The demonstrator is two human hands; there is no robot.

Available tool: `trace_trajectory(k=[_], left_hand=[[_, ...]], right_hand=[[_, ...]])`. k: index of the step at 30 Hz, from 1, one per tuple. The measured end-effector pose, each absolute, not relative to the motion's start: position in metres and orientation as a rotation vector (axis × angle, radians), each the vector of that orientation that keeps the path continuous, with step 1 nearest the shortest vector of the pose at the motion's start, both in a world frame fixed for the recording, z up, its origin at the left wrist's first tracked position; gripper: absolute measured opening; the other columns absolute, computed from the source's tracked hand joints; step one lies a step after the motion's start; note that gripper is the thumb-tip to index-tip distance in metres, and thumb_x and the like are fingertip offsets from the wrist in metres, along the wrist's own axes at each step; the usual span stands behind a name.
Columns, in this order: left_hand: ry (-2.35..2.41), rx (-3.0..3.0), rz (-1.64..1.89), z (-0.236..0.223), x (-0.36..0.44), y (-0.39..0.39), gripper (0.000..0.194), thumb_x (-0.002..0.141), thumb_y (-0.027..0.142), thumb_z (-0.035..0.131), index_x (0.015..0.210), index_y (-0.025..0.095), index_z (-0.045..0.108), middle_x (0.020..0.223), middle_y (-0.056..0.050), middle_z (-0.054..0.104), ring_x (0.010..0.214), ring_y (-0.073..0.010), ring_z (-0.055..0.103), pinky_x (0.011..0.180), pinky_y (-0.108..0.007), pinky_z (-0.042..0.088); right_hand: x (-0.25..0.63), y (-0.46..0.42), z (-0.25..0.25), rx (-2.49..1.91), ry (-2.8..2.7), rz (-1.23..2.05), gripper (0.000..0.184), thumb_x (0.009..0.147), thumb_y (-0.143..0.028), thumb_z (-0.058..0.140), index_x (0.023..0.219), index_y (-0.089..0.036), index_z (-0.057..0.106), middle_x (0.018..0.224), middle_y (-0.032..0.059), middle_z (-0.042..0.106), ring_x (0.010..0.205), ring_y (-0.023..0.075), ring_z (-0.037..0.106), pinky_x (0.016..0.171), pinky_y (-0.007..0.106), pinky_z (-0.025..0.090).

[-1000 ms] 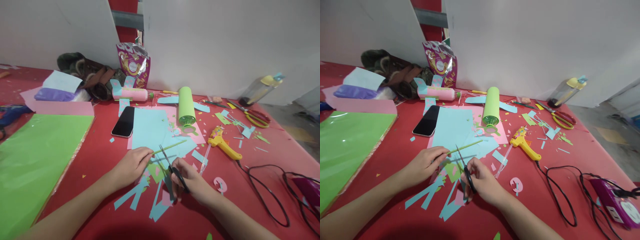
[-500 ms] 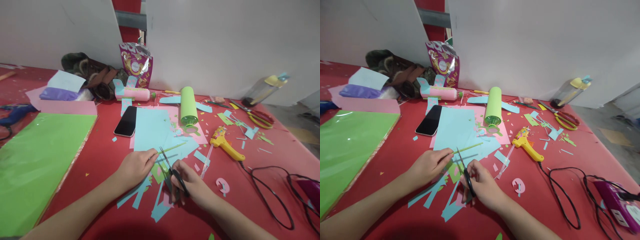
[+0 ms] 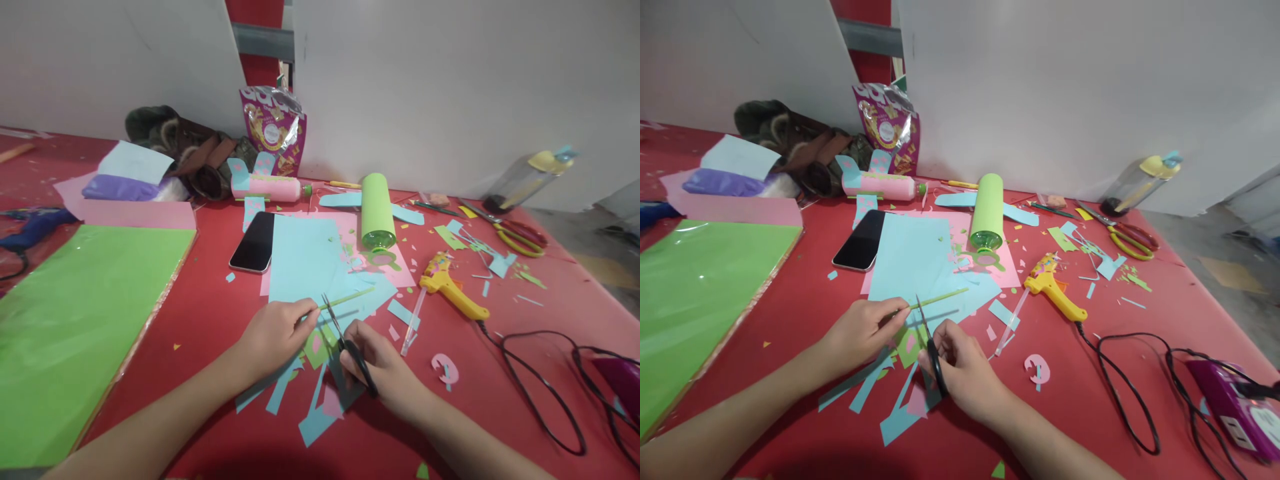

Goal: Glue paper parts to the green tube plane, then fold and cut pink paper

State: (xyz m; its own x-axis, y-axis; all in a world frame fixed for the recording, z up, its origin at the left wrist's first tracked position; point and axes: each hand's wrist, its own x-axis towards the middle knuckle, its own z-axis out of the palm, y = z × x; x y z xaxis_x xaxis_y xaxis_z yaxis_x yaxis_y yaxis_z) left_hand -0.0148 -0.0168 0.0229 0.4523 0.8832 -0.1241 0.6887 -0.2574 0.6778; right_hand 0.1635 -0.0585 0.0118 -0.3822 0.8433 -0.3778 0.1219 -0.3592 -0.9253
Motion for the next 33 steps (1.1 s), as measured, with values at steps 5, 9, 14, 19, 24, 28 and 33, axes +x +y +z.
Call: trace_trajectory(k=[5, 9, 14, 19, 24, 28, 33], left_hand=[[1.307, 2.008, 0.389, 0.0229, -0.0145, -0.0170, 0.030, 0.085, 0.033, 0.029, 0.062, 0.018, 0.043, 0.048, 0.005, 0.042, 0.045, -0.0099, 0.041, 0.047, -0.020, 0.026], [1.322, 1.981, 0.399, 0.0212, -0.0135, -0.0175, 0.029, 0.085, 0.034, 0.030, 0.063, 0.019, 0.041, 0.048, 0.006, 0.037, 0.045, -0.0095, 0.039, 0.048, -0.020, 0.026], [1.344, 1.957, 0.427, 0.0180, -0.0110, -0.0188, 0.030, 0.085, 0.035, 0.031, 0.062, 0.019, 0.040, 0.047, 0.006, 0.035, 0.045, -0.0094, 0.038, 0.047, -0.020, 0.026], [1.347, 1.917, 0.433, 0.0161, -0.0105, -0.0196, 0.030, 0.085, 0.035, 0.030, 0.064, 0.019, 0.044, 0.047, 0.006, 0.040, 0.045, -0.0097, 0.041, 0.047, -0.020, 0.027], [1.313, 1.912, 0.443, 0.0182, -0.0100, -0.0200, 0.030, 0.084, 0.035, 0.031, 0.064, 0.019, 0.044, 0.048, 0.006, 0.036, 0.045, -0.0094, 0.039, 0.047, -0.020, 0.028], [1.293, 1.914, 0.430, 0.0193, -0.0080, -0.0216, 0.029, 0.084, 0.034, 0.031, 0.063, 0.019, 0.043, 0.048, 0.007, 0.034, 0.045, -0.0092, 0.037, 0.047, -0.020, 0.027], [1.312, 1.909, 0.426, 0.0178, -0.0067, -0.0232, 0.029, 0.085, 0.035, 0.030, 0.062, 0.019, 0.040, 0.049, 0.007, 0.029, 0.045, -0.0091, 0.033, 0.046, -0.020, 0.024]], right_hand=[[0.1613, -0.0589, 0.0112, -1.306, -1.243, 1.804, 0.042, 0.066, -0.054, 0.058, 0.066, -0.021, 0.032, 0.048, -0.0090, 0.042, 0.043, 0.0067, 0.041, 0.044, 0.020, 0.033], [0.1600, -0.0592, 0.0135, -1.307, -1.198, 1.802, 0.045, 0.064, -0.051, 0.061, 0.063, -0.022, 0.027, 0.047, -0.0093, 0.043, 0.042, 0.0067, 0.041, 0.042, 0.020, 0.031], [0.1589, -0.0588, 0.0157, -1.310, -1.140, 1.800, 0.050, 0.062, -0.051, 0.063, 0.059, -0.022, 0.023, 0.044, -0.0106, 0.038, 0.040, 0.0051, 0.036, 0.041, 0.019, 0.031], [0.1586, -0.0572, 0.0154, -1.360, -1.078, 1.825, 0.052, 0.059, -0.054, 0.064, 0.058, -0.022, 0.024, 0.044, -0.0102, 0.039, 0.039, 0.0051, 0.038, 0.040, 0.020, 0.033], [0.1615, -0.0568, 0.0134, -1.323, -1.080, 1.883, 0.052, 0.056, -0.057, 0.065, 0.064, -0.022, 0.028, 0.043, -0.0116, 0.037, 0.035, 0.0039, 0.035, 0.034, 0.017, 0.024], [0.1612, -0.0577, 0.0158, -1.301, -1.091, 1.890, 0.051, 0.056, -0.061, 0.062, 0.066, -0.021, 0.031, 0.044, -0.0108, 0.040, 0.034, 0.0030, 0.033, 0.035, 0.018, 0.022], [0.1585, -0.0562, 0.0190, -1.368, -1.103, 1.858, 0.051, 0.059, -0.060, 0.060, 0.060, -0.021, 0.028, 0.043, -0.0094, 0.039, 0.035, 0.0037, 0.036, 0.036, 0.019, 0.023]])
